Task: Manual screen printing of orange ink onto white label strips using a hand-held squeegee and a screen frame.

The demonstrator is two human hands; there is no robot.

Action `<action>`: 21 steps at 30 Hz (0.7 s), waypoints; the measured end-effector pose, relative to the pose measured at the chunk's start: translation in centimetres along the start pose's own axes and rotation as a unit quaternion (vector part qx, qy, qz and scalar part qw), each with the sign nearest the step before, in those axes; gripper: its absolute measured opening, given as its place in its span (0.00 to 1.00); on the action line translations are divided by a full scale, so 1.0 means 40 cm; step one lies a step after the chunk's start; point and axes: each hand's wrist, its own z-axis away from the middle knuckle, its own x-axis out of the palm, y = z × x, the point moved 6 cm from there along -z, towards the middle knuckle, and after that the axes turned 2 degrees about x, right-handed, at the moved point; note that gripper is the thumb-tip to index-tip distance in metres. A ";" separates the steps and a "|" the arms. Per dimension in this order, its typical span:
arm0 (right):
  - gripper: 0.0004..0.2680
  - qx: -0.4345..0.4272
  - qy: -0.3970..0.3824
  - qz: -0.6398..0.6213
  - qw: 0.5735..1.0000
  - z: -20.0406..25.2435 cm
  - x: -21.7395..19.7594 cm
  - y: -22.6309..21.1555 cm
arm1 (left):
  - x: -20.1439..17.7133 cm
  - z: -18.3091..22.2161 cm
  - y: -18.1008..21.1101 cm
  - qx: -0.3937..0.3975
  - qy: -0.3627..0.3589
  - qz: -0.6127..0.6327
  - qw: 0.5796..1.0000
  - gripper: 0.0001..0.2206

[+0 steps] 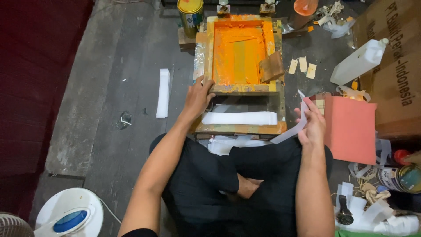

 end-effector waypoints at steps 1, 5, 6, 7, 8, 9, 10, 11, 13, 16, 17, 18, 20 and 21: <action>0.17 -0.001 0.000 -0.001 1.000 -0.001 0.005 0.001 | -0.012 -0.007 0.006 0.001 0.000 -0.001 1.000 0.17; 0.18 -0.036 -0.019 0.068 0.997 0.005 0.020 0.004 | -0.045 -0.029 -0.001 -0.020 0.058 0.114 0.992 0.17; 0.19 -0.046 -0.026 0.073 0.996 0.004 0.025 0.007 | -0.048 -0.041 -0.009 -0.021 0.069 0.143 0.987 0.18; 0.19 -0.047 -0.027 0.073 0.996 0.007 0.032 0.009 | -0.061 -0.049 -0.004 -0.020 0.070 0.143 0.987 0.18; 0.19 -0.066 -0.035 0.099 0.992 0.012 0.043 0.008 | -0.077 -0.055 -0.001 -0.017 0.078 0.174 0.982 0.18; 0.19 -0.086 -0.044 0.125 0.987 0.016 0.054 0.007 | -0.093 -0.063 0.002 -0.014 0.087 0.203 0.975 0.18; 0.19 -0.085 -0.043 0.125 0.988 0.032 0.065 0.002 | -0.113 -0.068 0.014 -0.014 0.086 0.203 0.975 0.18; 0.18 -0.086 -0.059 0.180 0.978 0.048 0.084 -0.001 | -0.135 -0.073 0.025 -0.013 0.096 0.232 0.968 0.18; 0.18 -0.086 -0.077 0.236 0.965 0.069 0.112 -0.005 | -0.164 -0.085 0.035 -0.012 0.106 0.260 0.960 0.19; 0.17 -0.090 -0.104 0.278 0.951 0.074 0.155 -0.012 | -0.185 -0.108 0.033 -0.014 0.118 0.276 0.954 0.18; 0.17 -0.109 -0.128 0.309 0.936 0.073 0.178 -0.021 | -0.193 -0.115 0.033 -0.015 0.128 0.285 0.950 0.18; 0.16 -0.127 -0.150 0.338 0.920 0.073 0.199 -0.029 | -0.199 -0.121 0.034 -0.016 0.138 0.294 0.946 0.18; 0.16 -0.170 -0.171 0.380 0.893 0.074 0.256 -0.057 | -0.212 -0.130 0.042 -0.019 0.146 0.309 0.940 0.18; 0.16 -0.212 -0.191 0.419 0.862 0.077 0.291 -0.073 | -0.220 -0.136 0.044 -0.021 0.155 0.323 0.934 0.17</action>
